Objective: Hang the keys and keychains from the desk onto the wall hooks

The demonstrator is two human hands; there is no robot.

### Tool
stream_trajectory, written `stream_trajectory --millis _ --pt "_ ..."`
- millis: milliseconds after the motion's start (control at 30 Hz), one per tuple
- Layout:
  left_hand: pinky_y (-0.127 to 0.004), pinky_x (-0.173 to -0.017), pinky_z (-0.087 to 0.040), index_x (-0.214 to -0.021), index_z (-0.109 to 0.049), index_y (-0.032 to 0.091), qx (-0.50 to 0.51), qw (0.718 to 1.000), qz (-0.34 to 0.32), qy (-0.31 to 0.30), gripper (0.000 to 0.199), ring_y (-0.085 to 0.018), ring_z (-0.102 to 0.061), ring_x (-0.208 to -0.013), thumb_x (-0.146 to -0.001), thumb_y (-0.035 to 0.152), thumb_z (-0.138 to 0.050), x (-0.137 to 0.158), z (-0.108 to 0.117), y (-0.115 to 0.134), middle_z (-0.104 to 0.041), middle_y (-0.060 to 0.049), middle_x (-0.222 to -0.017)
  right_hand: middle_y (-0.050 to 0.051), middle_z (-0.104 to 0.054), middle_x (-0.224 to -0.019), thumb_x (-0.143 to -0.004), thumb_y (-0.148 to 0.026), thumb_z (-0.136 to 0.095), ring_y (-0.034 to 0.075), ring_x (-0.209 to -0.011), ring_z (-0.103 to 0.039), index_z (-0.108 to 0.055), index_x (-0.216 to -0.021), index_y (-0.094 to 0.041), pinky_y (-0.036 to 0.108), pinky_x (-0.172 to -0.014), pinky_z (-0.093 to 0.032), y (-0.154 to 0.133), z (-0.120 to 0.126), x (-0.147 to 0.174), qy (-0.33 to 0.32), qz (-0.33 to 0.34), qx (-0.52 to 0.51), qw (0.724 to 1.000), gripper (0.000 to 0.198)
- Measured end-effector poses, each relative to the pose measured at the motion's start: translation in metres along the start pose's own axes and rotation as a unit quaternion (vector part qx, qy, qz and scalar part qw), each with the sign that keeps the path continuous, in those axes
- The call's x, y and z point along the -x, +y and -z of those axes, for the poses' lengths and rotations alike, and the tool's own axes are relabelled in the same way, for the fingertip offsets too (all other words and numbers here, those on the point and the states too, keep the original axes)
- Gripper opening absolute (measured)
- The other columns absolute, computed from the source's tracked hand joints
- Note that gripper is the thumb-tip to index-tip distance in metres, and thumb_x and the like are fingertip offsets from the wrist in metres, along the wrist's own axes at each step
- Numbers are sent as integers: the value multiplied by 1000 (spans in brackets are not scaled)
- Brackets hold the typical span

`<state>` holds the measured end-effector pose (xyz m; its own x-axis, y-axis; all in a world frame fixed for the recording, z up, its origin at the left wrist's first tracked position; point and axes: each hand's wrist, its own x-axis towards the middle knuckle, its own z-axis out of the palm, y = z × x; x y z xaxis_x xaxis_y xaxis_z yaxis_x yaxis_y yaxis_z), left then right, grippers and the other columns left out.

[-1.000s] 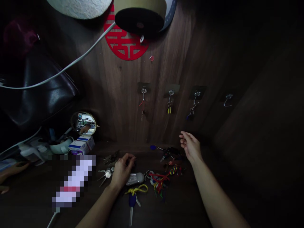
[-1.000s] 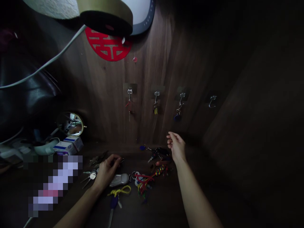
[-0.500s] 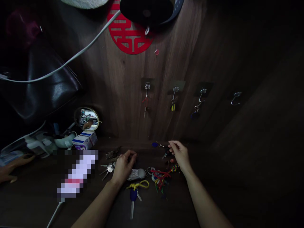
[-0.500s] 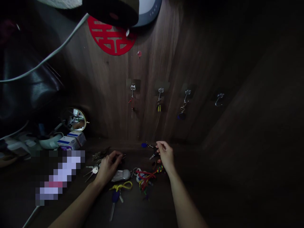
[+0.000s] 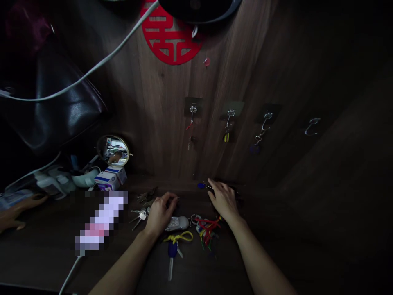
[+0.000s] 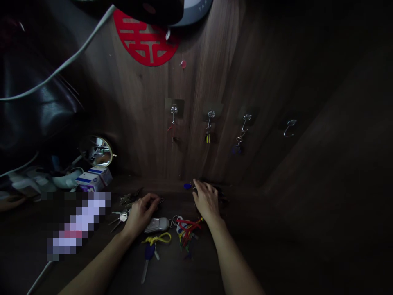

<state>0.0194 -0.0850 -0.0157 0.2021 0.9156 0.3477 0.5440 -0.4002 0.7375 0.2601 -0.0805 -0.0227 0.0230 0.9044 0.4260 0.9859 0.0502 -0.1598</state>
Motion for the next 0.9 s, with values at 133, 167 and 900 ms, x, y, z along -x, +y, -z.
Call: stream_trajectory --millis 133,167,900 --pt "-21 -55 -39 -82 -62 21 -10 1000 8 -5 24 -14 -62 -60 -85 38 -44 0 1 2 -67 2 -63 3 -58 -123 -84 -21 -47 27 -118 -44 -53 -122 -29 51 -98 -23 -6 -6 -3 -20 34 5 999 39" --pt "-21 -55 -39 -82 -62 21 -11 1000 9 -6 24 -14 -62 -60 -85 38 -44 0 1 2 -67 1 -63 3 -60 -120 -85 -20 -47 26 -116 -46 -56 -118 -29 51 -99 -22 -6 -7 -3 -21 42 0 999 36" --pt "-29 -81 -42 -94 -63 23 -16 994 -104 -36 16 -18 -59 -90 -83 25 -52 -1 -3 -3 -67 -2 -93 -1 -66 -70 -75 -25 -58 15 -66 -63 -62 -78 -21 27 -63 -46 -50 -5 7 -102 -18 -471 876 7"
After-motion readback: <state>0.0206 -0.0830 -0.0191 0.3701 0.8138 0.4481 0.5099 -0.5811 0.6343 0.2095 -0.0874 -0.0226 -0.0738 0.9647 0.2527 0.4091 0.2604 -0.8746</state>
